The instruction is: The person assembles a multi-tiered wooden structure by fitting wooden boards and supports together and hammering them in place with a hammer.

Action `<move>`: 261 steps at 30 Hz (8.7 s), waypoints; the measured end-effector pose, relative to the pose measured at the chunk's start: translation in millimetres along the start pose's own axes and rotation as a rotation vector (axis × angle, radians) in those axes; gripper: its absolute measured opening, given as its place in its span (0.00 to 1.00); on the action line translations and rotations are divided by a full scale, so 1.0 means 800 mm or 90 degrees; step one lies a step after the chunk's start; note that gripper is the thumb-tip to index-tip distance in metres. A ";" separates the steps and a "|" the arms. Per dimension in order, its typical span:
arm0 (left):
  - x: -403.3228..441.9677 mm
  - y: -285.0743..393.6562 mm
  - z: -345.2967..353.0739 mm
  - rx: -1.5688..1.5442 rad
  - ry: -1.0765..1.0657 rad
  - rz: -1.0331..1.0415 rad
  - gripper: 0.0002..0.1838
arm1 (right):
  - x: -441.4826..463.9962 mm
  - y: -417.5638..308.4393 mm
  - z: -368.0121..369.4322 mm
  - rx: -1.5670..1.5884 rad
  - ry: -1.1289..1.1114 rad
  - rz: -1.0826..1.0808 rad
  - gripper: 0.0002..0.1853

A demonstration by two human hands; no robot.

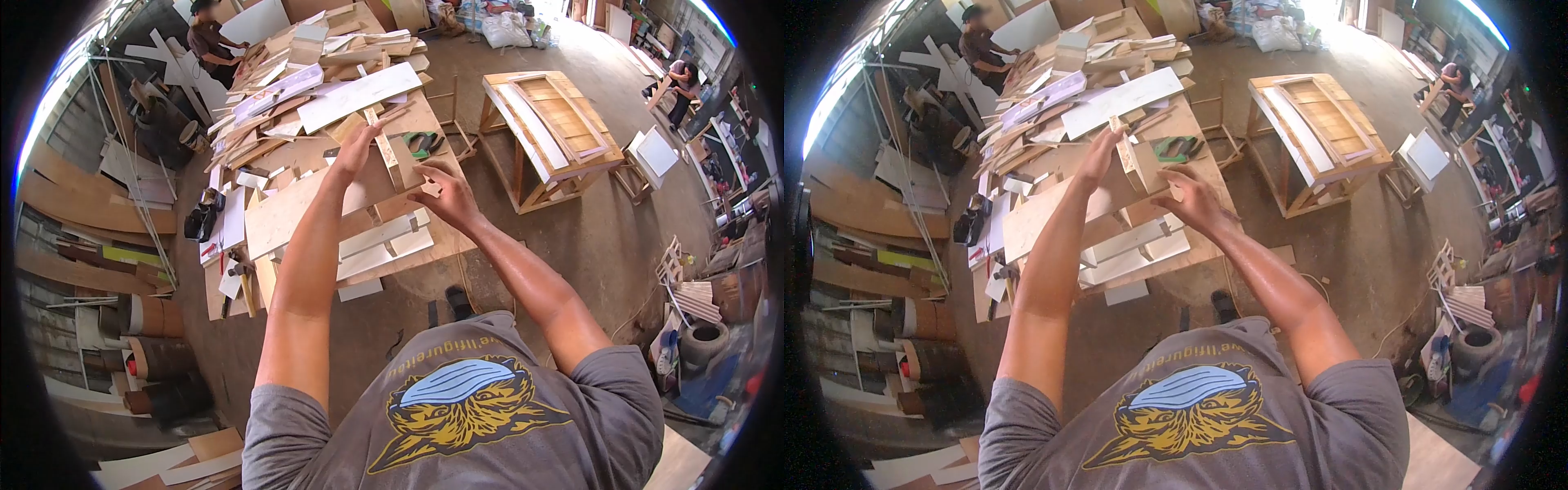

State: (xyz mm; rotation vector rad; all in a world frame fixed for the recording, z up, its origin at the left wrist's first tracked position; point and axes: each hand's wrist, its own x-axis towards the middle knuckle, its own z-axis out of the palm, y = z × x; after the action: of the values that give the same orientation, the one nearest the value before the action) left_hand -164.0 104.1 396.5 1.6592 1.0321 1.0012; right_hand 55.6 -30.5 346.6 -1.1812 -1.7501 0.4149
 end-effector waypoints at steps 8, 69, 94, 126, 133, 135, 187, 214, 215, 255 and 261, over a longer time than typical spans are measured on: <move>0.008 -0.013 -0.004 0.002 -0.024 -0.012 0.34 | 0.005 -0.003 0.013 -0.001 0.015 -0.029 0.34; -0.153 0.033 -0.041 0.627 -0.062 0.023 0.55 | 0.006 0.004 0.029 0.385 0.388 0.381 0.14; 0.018 0.079 0.046 0.659 0.070 -0.300 0.42 | -0.060 0.162 0.164 0.755 0.144 0.855 0.23; 0.060 0.126 0.043 0.486 0.198 -0.157 0.41 | 0.052 0.184 0.053 0.692 0.096 0.683 0.38; 0.061 0.126 0.037 0.468 0.212 -0.170 0.40 | 0.062 0.170 0.048 0.660 0.073 0.675 0.38; 0.059 0.127 0.035 0.466 0.222 -0.170 0.39 | 0.066 0.166 0.046 0.648 0.063 0.675 0.38; -0.123 -0.207 -0.200 -0.611 0.382 0.110 0.23 | 0.142 -0.153 0.127 -0.139 0.096 0.211 0.18; -0.316 -0.150 -0.315 -0.161 0.306 -0.355 0.15 | 0.048 -0.281 0.144 0.269 0.236 -0.185 0.15; -0.318 -0.133 -0.311 -0.206 0.337 -0.352 0.14 | 0.043 -0.273 0.127 0.285 0.268 -0.165 0.17; -0.349 -0.489 -0.394 0.429 0.201 -0.580 0.28 | 0.148 -0.127 0.143 0.760 0.270 0.373 0.19; -0.370 -0.396 -0.432 0.441 0.393 -0.308 0.27 | 0.147 -0.163 0.148 0.732 0.298 0.371 0.15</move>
State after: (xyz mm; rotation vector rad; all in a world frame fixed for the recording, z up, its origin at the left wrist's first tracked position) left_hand -640.6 -3.1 134.3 1.4917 2.2694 0.8841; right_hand -123.4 33.8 440.6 -0.7718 -0.5081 1.1763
